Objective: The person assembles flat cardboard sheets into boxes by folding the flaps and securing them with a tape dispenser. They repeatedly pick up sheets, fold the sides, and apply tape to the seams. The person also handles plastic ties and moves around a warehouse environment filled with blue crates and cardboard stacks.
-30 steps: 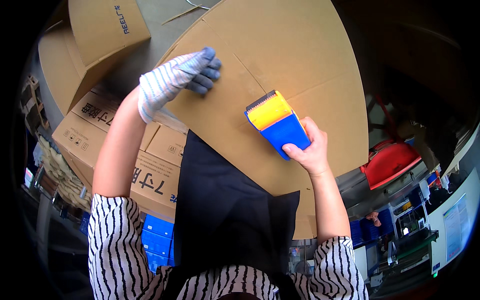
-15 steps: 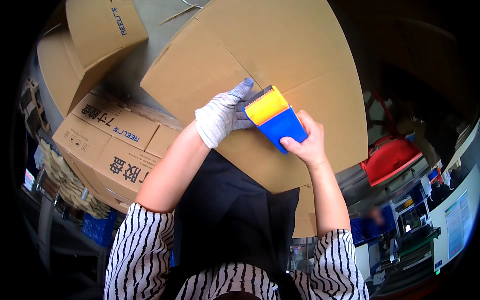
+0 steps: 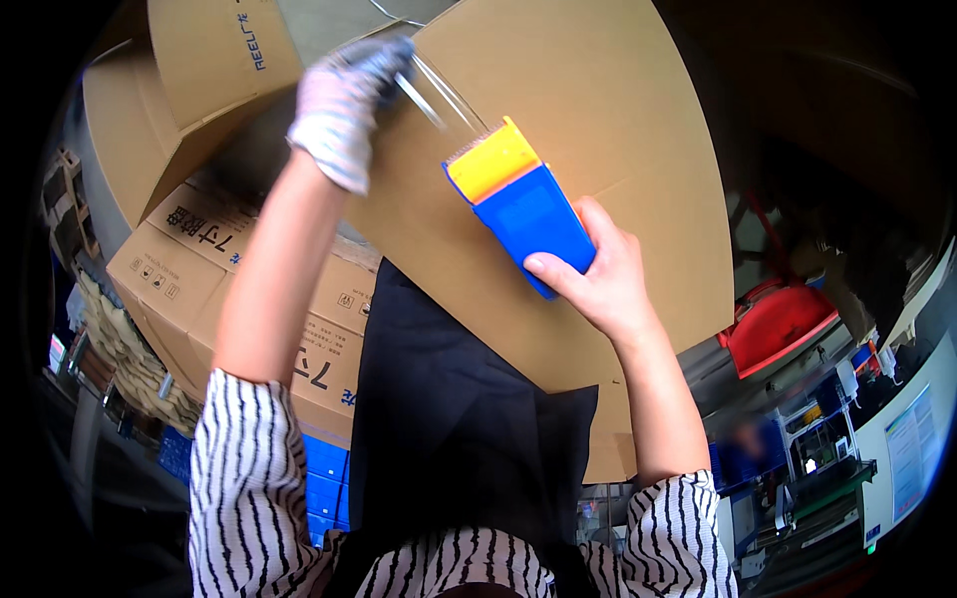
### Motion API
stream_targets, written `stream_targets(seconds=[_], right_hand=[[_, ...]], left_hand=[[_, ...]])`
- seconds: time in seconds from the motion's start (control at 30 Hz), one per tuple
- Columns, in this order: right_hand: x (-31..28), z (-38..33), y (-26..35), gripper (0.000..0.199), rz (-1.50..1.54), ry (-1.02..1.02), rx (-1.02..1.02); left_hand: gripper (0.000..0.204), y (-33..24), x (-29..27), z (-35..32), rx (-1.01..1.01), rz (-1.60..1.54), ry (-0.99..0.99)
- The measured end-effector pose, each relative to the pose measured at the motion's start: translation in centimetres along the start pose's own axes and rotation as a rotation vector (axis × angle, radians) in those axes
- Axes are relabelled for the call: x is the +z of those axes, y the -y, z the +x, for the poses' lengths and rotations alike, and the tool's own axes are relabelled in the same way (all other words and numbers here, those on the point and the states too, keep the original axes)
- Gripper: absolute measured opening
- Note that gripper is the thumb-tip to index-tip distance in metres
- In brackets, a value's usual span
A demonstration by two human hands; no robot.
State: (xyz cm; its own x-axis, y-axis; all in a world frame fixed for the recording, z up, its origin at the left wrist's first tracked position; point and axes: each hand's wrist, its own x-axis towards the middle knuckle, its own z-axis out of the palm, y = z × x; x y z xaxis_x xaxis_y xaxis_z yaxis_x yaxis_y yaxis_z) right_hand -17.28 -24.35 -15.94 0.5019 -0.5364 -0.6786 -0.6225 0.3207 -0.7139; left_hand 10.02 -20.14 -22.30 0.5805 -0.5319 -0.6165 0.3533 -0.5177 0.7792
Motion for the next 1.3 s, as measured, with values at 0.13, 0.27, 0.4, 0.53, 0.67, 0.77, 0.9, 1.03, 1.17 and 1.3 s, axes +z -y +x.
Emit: stream_targets(seconds=[0.13,0.27,0.4,0.53,0.67,0.77,0.9,1.03,1.17,1.3], right_hand=[[1.8,1.5,2.4,0.050,-0.037,-0.058,0.055],[2.6,3.1,2.6,0.050,-0.086,-0.110,0.081],[3.2,3.9,2.2,0.049,-0.108,-0.138,0.076],[3.2,4.0,1.7,0.050,-0.119,-0.155,0.044],[3.5,4.2,1.9,0.051,-0.101,-0.118,0.022],[2.8,4.6,1.9,0.057,-0.146,-0.114,-0.010],[1.7,2.7,1.7,0.063,-0.121,-0.048,0.020],[-3.1,-7.1,-5.2,0.060,-0.147,-0.037,0.190],[-11.3,-27.0,-19.1,0.055,-0.532,-0.119,0.469],[-14.7,-39.0,-23.7,0.054,-0.578,-0.205,0.747]], left_hand=[[0.012,-3.4,-3.8,6.6,0.132,0.126,0.002],[0.011,0.3,-3.4,10.5,0.059,0.085,-0.006],[0.028,2.8,-2.0,11.8,-0.035,0.614,0.206],[0.058,0.5,-0.1,10.8,-0.034,1.258,0.333],[0.051,2.8,-2.7,13.2,0.146,1.236,0.189],[0.049,-1.8,1.3,6.6,0.293,0.786,0.448],[0.047,-1.9,4.1,2.8,0.284,1.123,0.243],[0.045,-0.7,3.9,2.4,0.545,1.156,0.139],[0.056,2.4,2.7,5.8,0.993,1.827,-0.350],[0.061,6.0,9.7,-1.2,1.053,1.745,-0.068]])
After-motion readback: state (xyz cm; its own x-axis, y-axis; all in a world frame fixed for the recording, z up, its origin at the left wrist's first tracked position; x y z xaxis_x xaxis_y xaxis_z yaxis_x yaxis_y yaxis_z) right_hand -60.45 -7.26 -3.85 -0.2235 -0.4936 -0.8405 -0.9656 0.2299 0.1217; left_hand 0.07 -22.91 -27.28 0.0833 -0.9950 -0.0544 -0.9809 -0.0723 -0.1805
